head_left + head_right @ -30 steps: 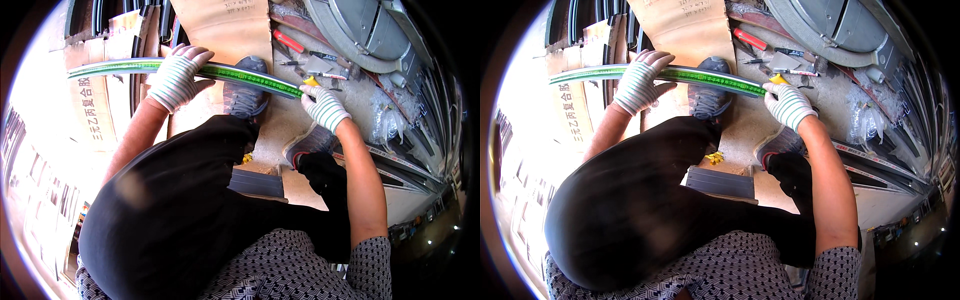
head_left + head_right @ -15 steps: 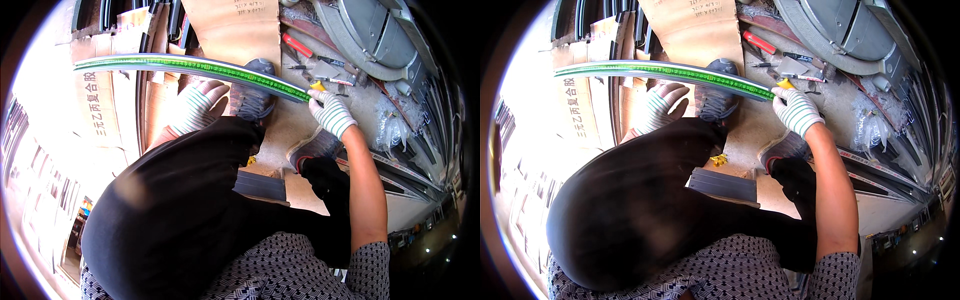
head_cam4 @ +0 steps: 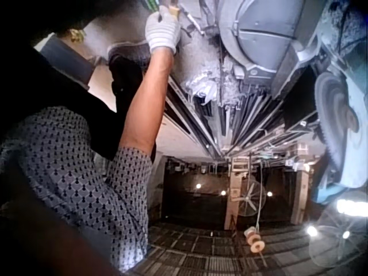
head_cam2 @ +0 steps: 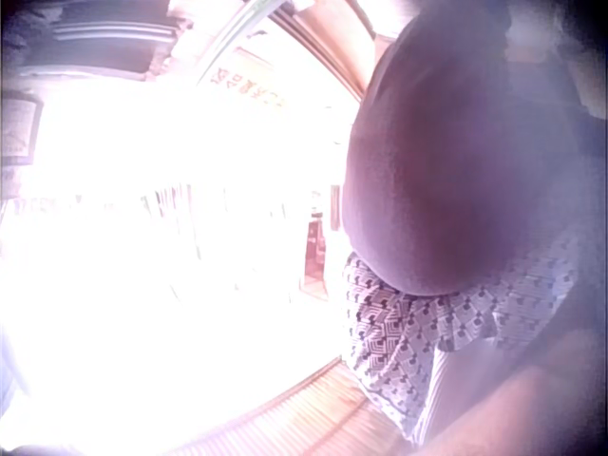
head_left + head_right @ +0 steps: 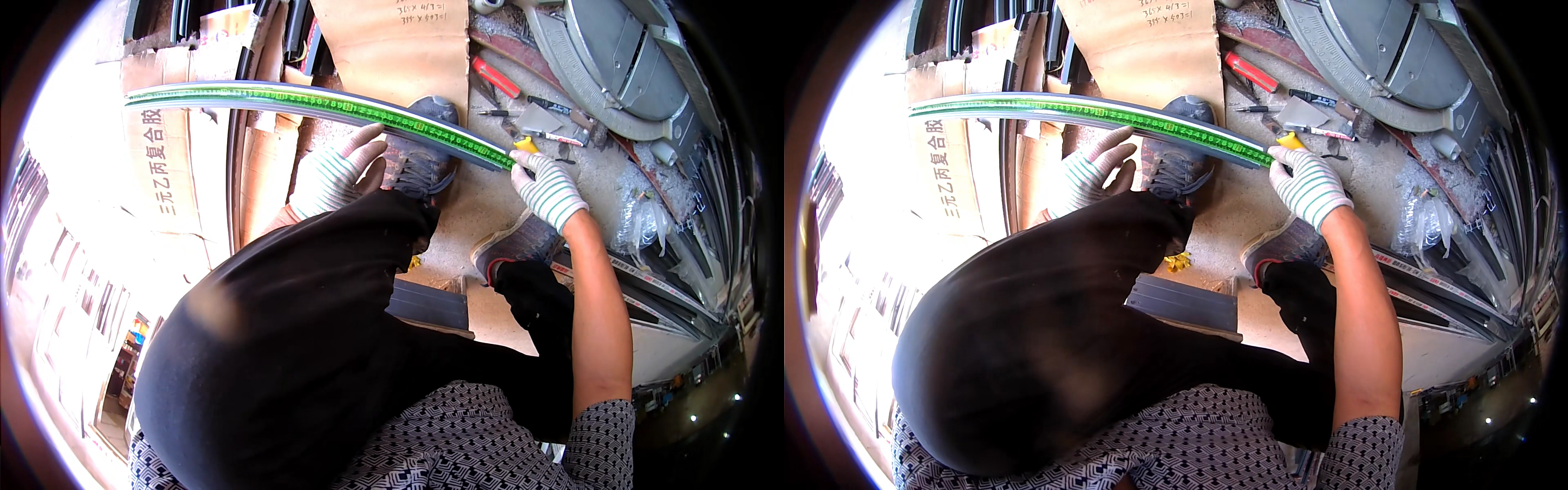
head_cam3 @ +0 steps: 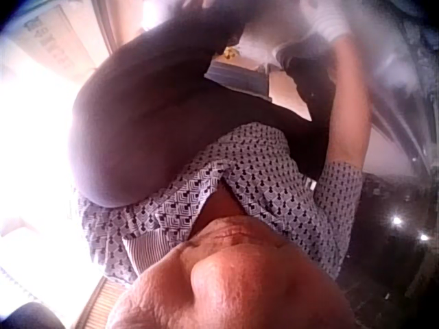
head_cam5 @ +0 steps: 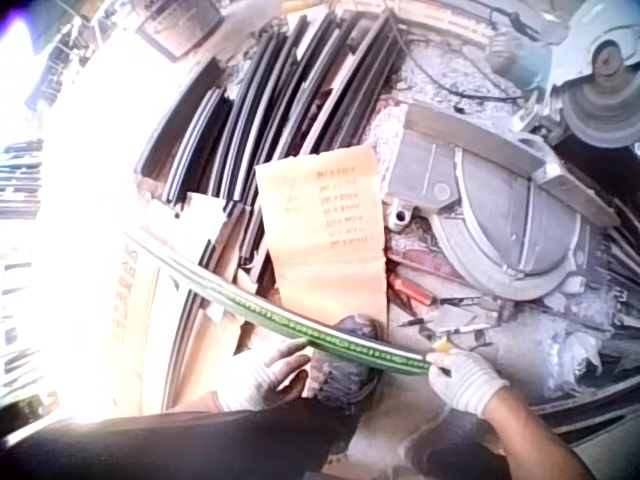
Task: The person measures a long metal profile with a tape measure and marks the measurement with a marker. The person then uses a miter saw to cut the profile at the marked location.
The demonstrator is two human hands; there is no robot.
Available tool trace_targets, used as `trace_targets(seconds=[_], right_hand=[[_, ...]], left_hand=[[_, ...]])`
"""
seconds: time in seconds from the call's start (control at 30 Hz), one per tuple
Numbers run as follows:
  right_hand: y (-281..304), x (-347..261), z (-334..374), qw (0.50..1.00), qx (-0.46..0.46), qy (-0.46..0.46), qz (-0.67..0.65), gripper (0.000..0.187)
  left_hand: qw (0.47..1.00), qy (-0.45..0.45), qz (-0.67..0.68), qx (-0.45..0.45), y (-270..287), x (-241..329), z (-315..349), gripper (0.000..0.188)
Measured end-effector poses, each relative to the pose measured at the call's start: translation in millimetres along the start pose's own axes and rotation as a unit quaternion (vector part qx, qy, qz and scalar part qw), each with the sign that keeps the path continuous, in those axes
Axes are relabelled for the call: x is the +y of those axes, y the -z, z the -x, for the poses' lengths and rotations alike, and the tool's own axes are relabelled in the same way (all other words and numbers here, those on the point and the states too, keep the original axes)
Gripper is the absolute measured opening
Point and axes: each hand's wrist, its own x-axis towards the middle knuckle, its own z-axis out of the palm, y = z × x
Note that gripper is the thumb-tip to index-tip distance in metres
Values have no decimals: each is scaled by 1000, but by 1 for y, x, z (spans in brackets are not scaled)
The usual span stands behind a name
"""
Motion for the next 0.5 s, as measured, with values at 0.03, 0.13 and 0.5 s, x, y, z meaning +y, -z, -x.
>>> trace_targets(seconds=[0.03,0.13,0.5], right_hand=[[0,1,0,1000,6,9,8,26],[3,-6,1,1000,-2,-2,5,26],[2,-5,1,1000,7,13,8,24]], left_hand=[[1000,-1,0,2,-1,0,0,27],[1000,6,1,7,0,2,2,27],[1000,5,-6,17,-3,-1,3,26]])
